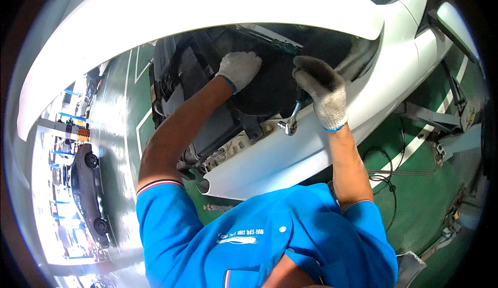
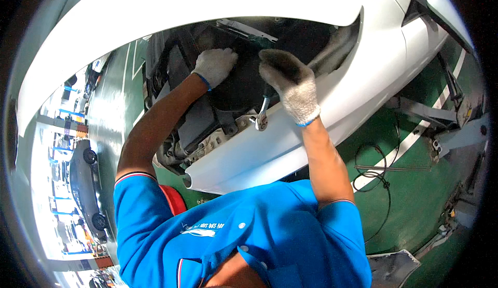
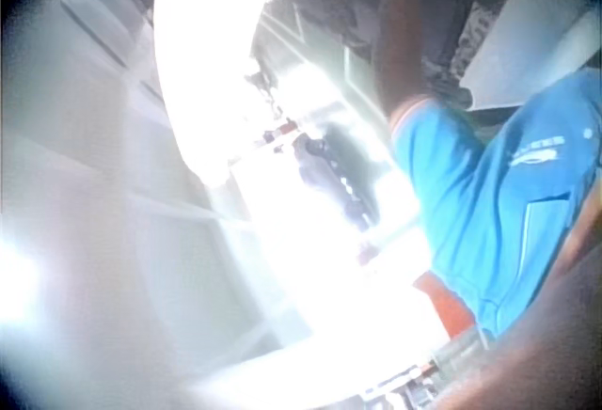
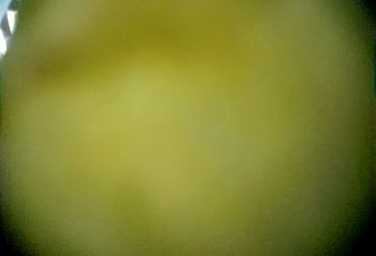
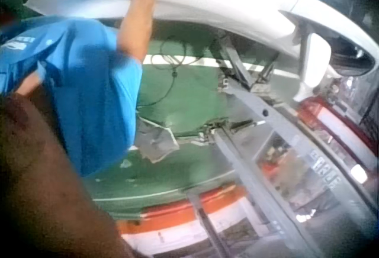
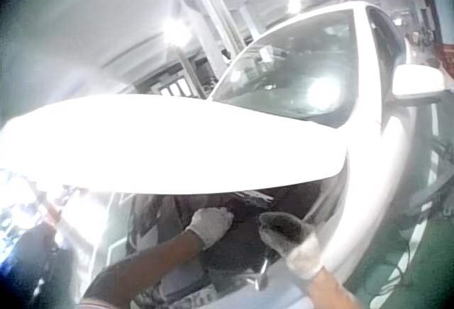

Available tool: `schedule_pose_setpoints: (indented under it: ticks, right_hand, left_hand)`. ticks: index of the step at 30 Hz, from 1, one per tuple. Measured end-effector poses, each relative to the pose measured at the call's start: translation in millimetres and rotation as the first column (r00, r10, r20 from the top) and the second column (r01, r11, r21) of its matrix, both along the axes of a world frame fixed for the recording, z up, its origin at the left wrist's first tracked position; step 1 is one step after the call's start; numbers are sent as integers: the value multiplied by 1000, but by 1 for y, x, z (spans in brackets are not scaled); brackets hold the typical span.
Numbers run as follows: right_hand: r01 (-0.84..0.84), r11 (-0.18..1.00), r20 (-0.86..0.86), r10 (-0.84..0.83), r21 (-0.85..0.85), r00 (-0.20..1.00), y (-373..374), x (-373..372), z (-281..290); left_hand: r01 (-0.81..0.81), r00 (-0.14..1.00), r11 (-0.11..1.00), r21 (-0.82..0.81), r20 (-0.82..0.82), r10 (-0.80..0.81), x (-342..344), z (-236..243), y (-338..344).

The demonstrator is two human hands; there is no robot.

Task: The person uses a ratchet wrench to loosen and remove bolts from a black plastic cover on the car engine. They then lift the cover off and set it aside, revealing the engine components underneath.

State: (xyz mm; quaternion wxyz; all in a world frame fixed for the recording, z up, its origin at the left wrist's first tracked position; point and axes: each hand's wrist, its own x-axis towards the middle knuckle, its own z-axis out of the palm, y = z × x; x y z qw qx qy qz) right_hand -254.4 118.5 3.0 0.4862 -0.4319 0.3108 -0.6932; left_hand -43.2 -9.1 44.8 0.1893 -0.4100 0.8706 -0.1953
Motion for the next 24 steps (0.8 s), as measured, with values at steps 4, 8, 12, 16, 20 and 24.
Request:
schedule_pose_setpoints:
  ticks: [4,8,12,16,20,24]
  right_hand:
    - [29,999,-57,-31,-41,998,-1,-2,-2]
    - [49,999,-187,-51,-18,981,-2,-2,-2]
    - [44,998,-103,-48,-44,994,-4,-2,-5]
    - [58,998,-122,-60,-20,991,0,-1,-3]
    - [75,997,-141,-76,-7,987,-1,1,-5]
    - [87,995,-160,-92,-38,983,-5,-4,-10]
  left_hand:
    - [-77,997,996,49,33,76,-4,6,-5]
    - [-146,987,983,112,86,137,-10,7,-1]
    - [-36,989,999,-1,-145,35,0,-3,5]
    - [47,998,999,1,-47,-47,1,-5,-1]
    - [25,999,1000,-6,-41,-26,8,-11,-13]
    - [1,999,999,33,43,-2,-3,-4,-5]
